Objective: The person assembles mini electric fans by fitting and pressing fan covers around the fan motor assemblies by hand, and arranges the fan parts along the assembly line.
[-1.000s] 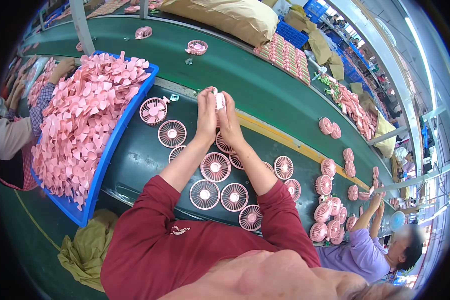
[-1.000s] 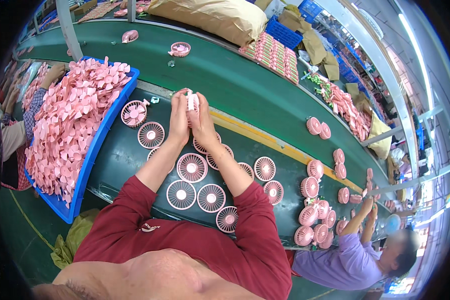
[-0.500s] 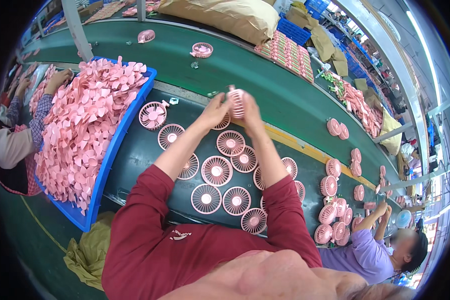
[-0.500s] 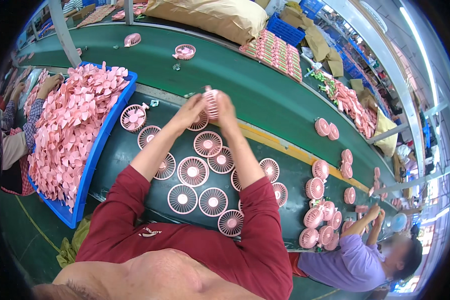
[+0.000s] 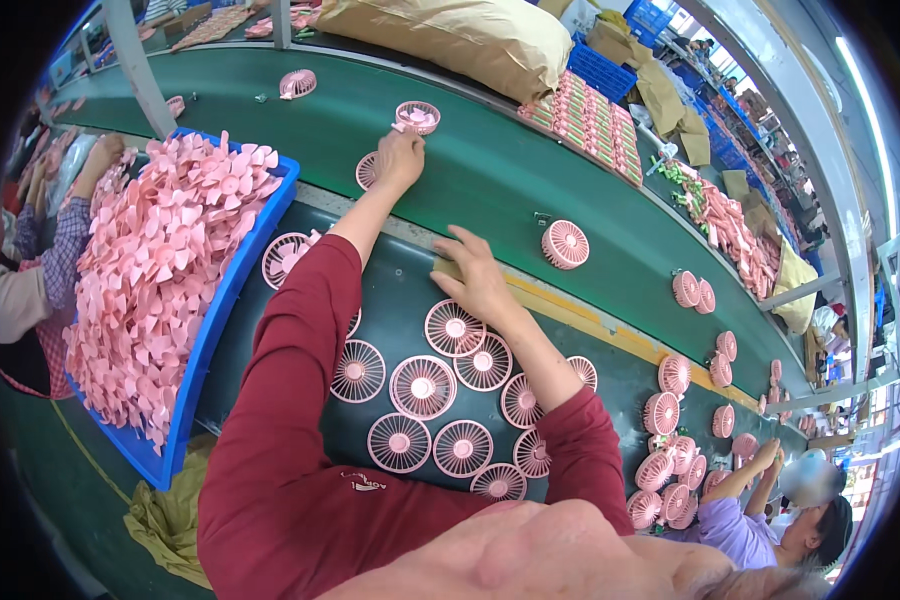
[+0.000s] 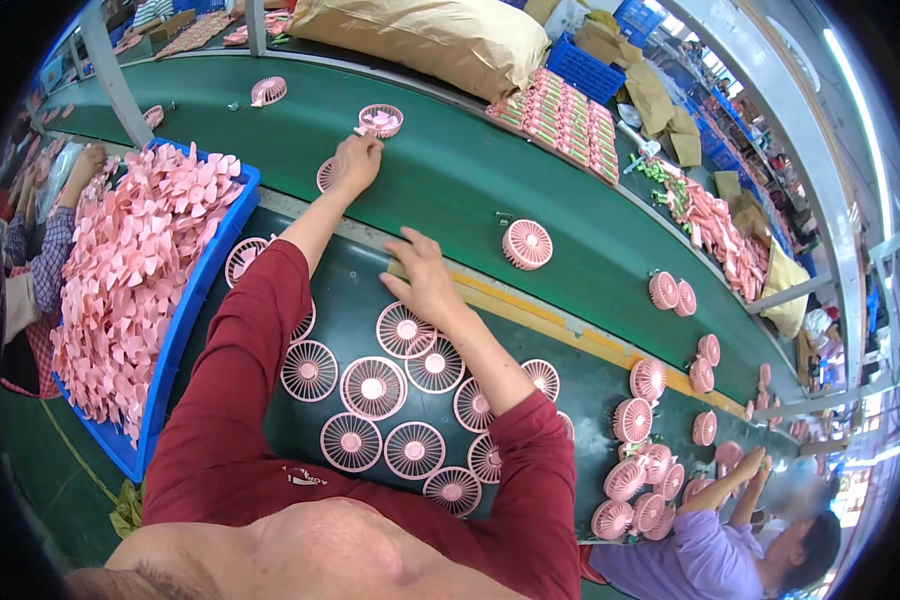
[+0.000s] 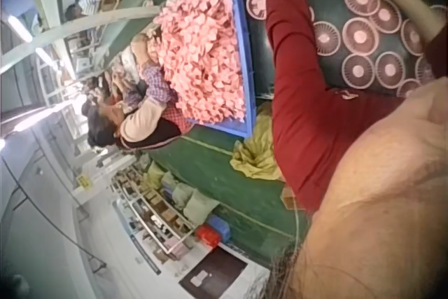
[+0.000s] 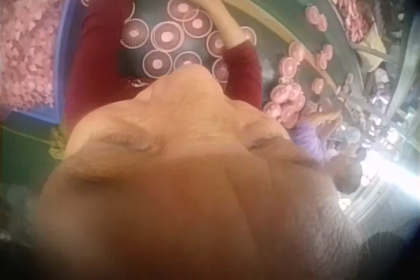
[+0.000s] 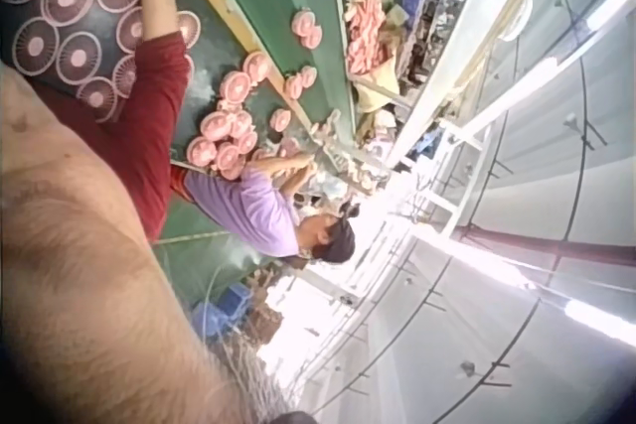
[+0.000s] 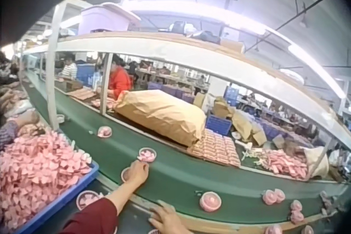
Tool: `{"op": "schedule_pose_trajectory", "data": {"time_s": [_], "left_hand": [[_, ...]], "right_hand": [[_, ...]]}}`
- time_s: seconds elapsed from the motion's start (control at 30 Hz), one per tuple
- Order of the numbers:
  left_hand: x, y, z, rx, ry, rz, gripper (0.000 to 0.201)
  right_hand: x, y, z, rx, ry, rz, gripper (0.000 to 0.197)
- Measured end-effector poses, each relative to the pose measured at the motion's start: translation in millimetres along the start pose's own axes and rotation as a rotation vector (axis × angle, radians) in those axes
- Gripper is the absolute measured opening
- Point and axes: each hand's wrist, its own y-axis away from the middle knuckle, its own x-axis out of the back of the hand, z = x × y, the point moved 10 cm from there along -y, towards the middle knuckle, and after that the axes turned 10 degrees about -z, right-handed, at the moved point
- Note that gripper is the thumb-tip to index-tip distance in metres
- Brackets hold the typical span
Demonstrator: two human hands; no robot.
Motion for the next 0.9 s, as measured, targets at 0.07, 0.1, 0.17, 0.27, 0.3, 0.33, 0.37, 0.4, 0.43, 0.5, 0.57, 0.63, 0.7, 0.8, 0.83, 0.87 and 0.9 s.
{"op": "schedule_pose_trajectory", "data": {"time_s": [0.07,0.1,0.17,0.27,0.3,0.33,0.37,0.4,0.43,0.5,0.57,0.63,0.7,0.8,0.83,0.87,0.9], "left_hand": [[1.5,-4.2,-0.2,-0.049,-0.099,0.078,0.018],[0.3,-8.0,-4.7,-0.049,-0.108,0.074,0.018],[-21.4,-16.7,-21.5,0.096,-0.169,-0.147,0.025],[-33.4,-26.4,-25.0,0.132,-0.243,-0.265,0.033],[-34.9,-27.9,-26.8,0.158,-0.257,-0.279,0.034],[-36.1,-29.9,-25.8,0.151,-0.266,-0.280,0.034],[-36.1,-30.6,-23.9,0.138,-0.236,-0.264,0.033],[-35.8,-31.0,-21.8,0.125,-0.206,-0.247,0.033],[-32.7,-29.5,-26.7,0.146,-0.165,-0.285,0.036],[-18.0,-27.6,-38.7,0.068,-0.169,-0.185,0.036],[-1.1,-22.7,-28.9,-0.011,-0.155,-0.086,0.036],[21.4,-9.9,-11.9,-0.137,-0.020,0.055,0.035],[46.7,2.5,-3.3,-0.211,0.040,0.196,0.031],[72.7,26.5,15.1,-0.207,0.253,0.291,0.026],[84.4,34.5,21.4,-0.209,0.352,0.330,0.023],[85.2,36.9,11.2,-0.118,0.480,0.278,0.022],[92.0,42.8,13.4,-0.116,0.477,0.290,0.022]], "right_hand": [[-2.1,-19.0,1.5,0.023,-0.012,-0.023,0.054],[-3.1,-30.8,-0.1,0.035,-0.011,-0.053,0.053],[-6.7,-53.1,7.3,0.051,0.012,-0.072,0.052],[-14.9,-93.8,20.0,0.049,0.122,-0.077,0.060],[-15.3,-106.1,22.9,0.048,0.116,-0.070,0.060],[-19.6,-117.4,29.6,0.039,0.119,-0.084,0.061],[-25.1,-124.3,34.9,0.030,0.124,-0.098,0.062],[-24.7,-125.8,38.5,0.005,0.233,-0.038,0.057],[-26.8,-128.9,35.3,0.012,0.224,-0.031,0.057],[-31.8,-134.2,34.2,-0.041,0.267,-0.047,0.051],[-31.5,-129.2,38.6,-0.041,0.274,-0.046,0.048],[-23.9,-120.8,36.8,0.002,0.296,-0.017,0.043],[-14.4,-114.4,34.2,0.040,0.163,0.015,0.042],[13.1,-94.1,60.0,-0.125,-0.028,0.108,0.038],[25.1,-86.1,67.2,-0.160,-0.165,0.141,0.039],[32.7,-80.4,74.5,-0.155,-0.210,0.175,0.037],[38.7,-75.2,81.4,-0.151,-0.256,0.209,0.035]]}}
